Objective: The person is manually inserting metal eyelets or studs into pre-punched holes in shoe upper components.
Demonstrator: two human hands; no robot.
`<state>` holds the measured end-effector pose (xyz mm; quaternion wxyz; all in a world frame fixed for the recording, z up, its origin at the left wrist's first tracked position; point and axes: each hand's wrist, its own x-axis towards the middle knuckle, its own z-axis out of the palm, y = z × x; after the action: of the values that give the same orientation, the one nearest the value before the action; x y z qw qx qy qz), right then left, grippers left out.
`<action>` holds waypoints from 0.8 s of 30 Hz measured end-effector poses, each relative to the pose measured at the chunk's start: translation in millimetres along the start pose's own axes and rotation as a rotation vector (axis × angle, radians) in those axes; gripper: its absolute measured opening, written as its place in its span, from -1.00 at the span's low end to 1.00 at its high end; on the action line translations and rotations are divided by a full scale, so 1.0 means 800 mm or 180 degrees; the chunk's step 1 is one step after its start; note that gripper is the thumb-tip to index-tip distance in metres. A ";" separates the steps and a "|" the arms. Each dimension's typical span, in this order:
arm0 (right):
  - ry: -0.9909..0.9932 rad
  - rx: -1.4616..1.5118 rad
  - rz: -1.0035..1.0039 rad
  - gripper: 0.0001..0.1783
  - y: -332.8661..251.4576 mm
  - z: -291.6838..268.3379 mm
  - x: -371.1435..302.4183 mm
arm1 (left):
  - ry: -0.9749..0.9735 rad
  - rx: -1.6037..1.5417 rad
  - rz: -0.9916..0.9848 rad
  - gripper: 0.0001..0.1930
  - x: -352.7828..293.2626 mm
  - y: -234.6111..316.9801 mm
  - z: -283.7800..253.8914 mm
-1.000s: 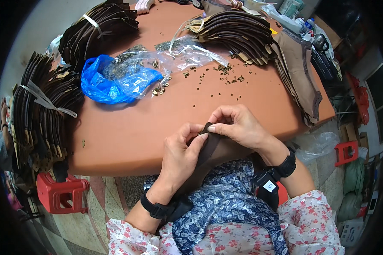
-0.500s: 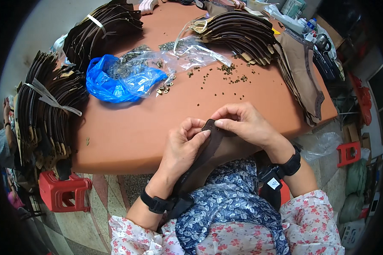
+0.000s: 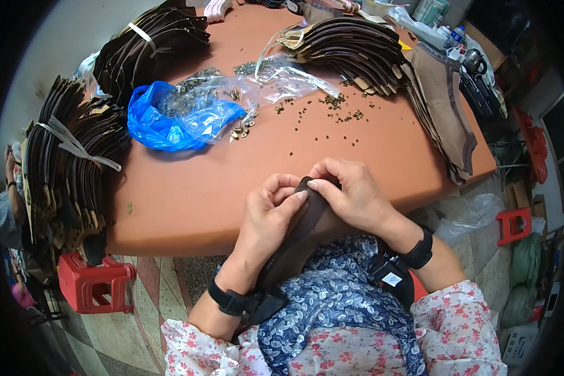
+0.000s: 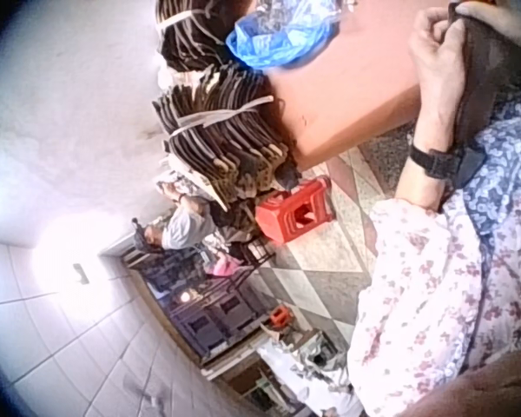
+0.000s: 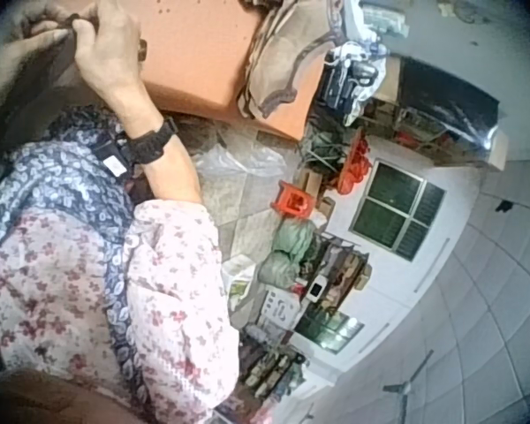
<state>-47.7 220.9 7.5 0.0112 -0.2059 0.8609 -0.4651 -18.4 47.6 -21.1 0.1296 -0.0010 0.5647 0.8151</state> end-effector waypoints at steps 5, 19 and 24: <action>-0.0397 0.0590 0.0367 -0.79 0.015 -0.022 0.008 | 0.0050 -0.0166 -0.0371 -0.83 0.003 0.009 -0.004; -0.0331 0.0160 0.0128 -0.80 0.011 -0.010 -0.011 | -0.0044 0.0391 0.0070 -0.90 0.001 -0.004 0.002; -0.1200 0.0152 0.0077 -0.73 -0.009 -0.033 -0.013 | -0.0258 0.0803 0.0239 -0.81 -0.012 0.009 0.010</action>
<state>-41.0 242.2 26.0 0.1827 -0.2787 0.8347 -0.4385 -9.8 51.0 -10.3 0.1208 0.0693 0.6567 0.7412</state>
